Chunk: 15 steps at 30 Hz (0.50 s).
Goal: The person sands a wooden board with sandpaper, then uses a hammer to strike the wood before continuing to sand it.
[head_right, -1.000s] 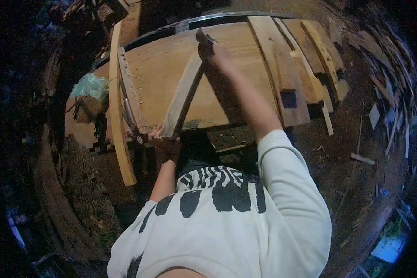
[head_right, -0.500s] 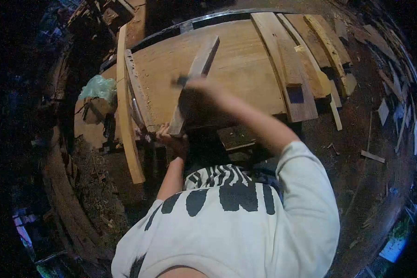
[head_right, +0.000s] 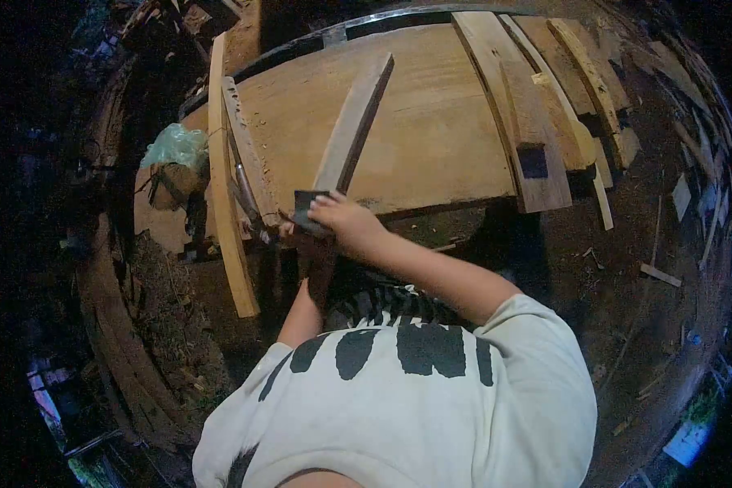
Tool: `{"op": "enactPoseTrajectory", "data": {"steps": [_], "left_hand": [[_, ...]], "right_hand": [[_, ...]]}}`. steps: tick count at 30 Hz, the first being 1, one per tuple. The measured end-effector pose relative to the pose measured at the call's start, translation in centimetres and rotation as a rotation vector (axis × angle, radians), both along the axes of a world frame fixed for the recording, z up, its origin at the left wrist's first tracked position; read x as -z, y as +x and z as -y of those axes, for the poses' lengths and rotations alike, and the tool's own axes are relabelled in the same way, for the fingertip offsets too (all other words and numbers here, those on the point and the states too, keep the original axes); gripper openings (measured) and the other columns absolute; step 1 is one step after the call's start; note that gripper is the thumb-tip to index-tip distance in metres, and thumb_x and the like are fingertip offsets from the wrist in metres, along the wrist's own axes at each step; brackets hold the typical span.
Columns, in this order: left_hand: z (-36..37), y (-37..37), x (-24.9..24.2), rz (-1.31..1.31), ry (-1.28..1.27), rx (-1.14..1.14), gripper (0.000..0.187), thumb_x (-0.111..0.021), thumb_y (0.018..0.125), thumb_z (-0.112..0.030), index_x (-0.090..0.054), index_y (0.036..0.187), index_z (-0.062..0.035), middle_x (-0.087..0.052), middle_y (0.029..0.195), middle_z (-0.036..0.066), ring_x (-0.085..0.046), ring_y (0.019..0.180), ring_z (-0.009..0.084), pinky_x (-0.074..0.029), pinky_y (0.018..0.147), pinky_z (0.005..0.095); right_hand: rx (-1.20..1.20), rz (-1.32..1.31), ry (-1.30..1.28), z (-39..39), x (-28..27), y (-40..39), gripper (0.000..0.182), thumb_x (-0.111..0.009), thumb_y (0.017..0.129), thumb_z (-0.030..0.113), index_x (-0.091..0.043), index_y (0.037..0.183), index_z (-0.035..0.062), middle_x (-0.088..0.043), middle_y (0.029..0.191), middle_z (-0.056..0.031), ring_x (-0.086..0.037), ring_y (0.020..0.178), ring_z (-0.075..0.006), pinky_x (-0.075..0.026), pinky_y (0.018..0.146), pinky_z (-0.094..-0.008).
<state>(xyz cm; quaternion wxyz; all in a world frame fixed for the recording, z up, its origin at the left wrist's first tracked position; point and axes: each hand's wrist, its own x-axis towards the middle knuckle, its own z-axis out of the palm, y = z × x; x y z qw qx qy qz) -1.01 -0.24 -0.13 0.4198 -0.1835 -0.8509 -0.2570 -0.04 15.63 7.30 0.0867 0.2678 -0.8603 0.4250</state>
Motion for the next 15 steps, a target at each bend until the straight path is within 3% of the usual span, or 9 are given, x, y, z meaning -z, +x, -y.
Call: {"op": "enactPoseTrajectory", "data": {"steps": [2,4,6,7,8,10,11,13,15], "left_hand": [[-0.4,-0.1,0.1,0.019,0.014,-0.003,0.059,-0.055,0.084,-0.057,-0.042,0.109,-0.0047,-0.049,0.109,0.016,-0.046,0.103,0.0322,-0.034,0.094,0.0493],[-0.1,0.1,0.0,0.038,0.02,-0.014,0.058,-0.057,0.082,-0.056,-0.043,0.107,-0.0059,-0.05,0.107,0.015,-0.047,0.102,0.0315,-0.035,0.094,0.0494],[0.3,0.5,-0.3,0.047,0.015,-0.025,0.057,-0.058,0.081,-0.055,-0.044,0.107,-0.0065,-0.051,0.106,0.014,-0.047,0.101,0.0312,-0.035,0.093,0.0495],[0.2,0.5,-0.7,0.035,0.029,0.006,0.057,-0.057,0.081,-0.056,-0.044,0.107,-0.0063,-0.051,0.106,0.015,-0.047,0.103,0.0315,-0.035,0.094,0.0497],[0.1,0.5,-1.0,0.024,0.045,0.038,0.058,-0.055,0.082,-0.057,-0.044,0.107,-0.0062,-0.051,0.106,0.015,-0.048,0.104,0.0318,-0.034,0.095,0.0499],[-0.2,0.6,-1.3,0.039,0.039,0.024,0.06,-0.052,0.082,-0.059,-0.044,0.108,-0.0056,-0.052,0.107,0.016,-0.048,0.105,0.0326,-0.034,0.096,0.0502],[-0.3,0.7,-1.4,0.059,0.032,0.009,0.062,-0.05,0.082,-0.061,-0.044,0.108,-0.005,-0.052,0.108,0.017,-0.048,0.106,0.0334,-0.033,0.097,0.0504],[0.0,0.7,-1.2,0.053,0.015,0.015,0.063,-0.05,0.082,-0.062,-0.044,0.109,-0.0049,-0.053,0.109,0.017,-0.05,0.105,0.0339,-0.034,0.097,0.0506],[0.0,0.6,-1.0,0.048,-0.001,0.023,0.064,-0.05,0.081,-0.062,-0.045,0.109,-0.0049,-0.053,0.111,0.018,-0.051,0.105,0.0344,-0.034,0.097,0.0507]], "right_hand": [[-0.048,0.123,-0.091,-0.5,-0.7,-0.2,0.051,-0.068,0.068,-0.001,-0.06,0.116,0.0103,-0.058,0.124,-0.0133,-0.047,0.125,-0.0328,-0.036,0.107,-0.0417],[0.018,0.035,-0.01,-3.0,-2.0,-3.2,0.034,-0.066,0.077,0.011,-0.061,0.11,0.005,-0.061,0.117,-0.0168,-0.059,0.105,-0.0289,-0.044,0.094,-0.0396],[0.048,1.044,-1.204,-5.3,-1.8,-9.5,0.024,-0.061,0.083,0.018,-0.062,0.102,0.0025,-0.065,0.1,-0.0135,-0.06,0.091,-0.0249,-0.046,0.082,-0.0376],[0.104,0.821,-0.851,-8.4,3.5,-14.9,0.035,-0.056,0.088,0.033,-0.061,0.107,0.003,-0.062,0.101,-0.0097,-0.055,0.09,-0.0217,-0.045,0.081,-0.0358],[0.294,0.793,-0.597,-10.6,-4.4,-13.9,0.031,-0.057,0.087,0.029,-0.062,0.105,0.0039,-0.063,0.094,-0.0098,-0.057,0.086,-0.0216,-0.045,0.081,-0.0343],[0.513,0.555,-0.361,-11.3,-7.7,-14.9,0.028,-0.056,0.088,0.028,-0.062,0.103,0.0049,-0.062,0.085,-0.009,-0.057,0.076,-0.0227,-0.046,0.072,-0.0324],[0.514,0.556,-0.361,-15.4,-2.6,-18.8,0.028,-0.056,0.088,0.028,-0.062,0.103,0.0049,-0.062,0.085,-0.009,-0.057,0.076,-0.0227,-0.046,0.072,-0.0324],[0.456,0.604,-0.538,-16.1,5.5,-25.7,0.031,-0.05,0.091,0.029,-0.061,0.098,0.0012,-0.065,0.082,-0.0169,-0.06,0.075,-0.0293,-0.045,0.07,-0.0394],[0.182,0.348,-0.951,-12.7,7.6,-22.7,0.024,-0.05,0.091,0.025,-0.062,0.097,0.006,-0.065,0.083,-0.0174,-0.059,0.073,-0.0304,-0.045,0.068,-0.0388]]}}
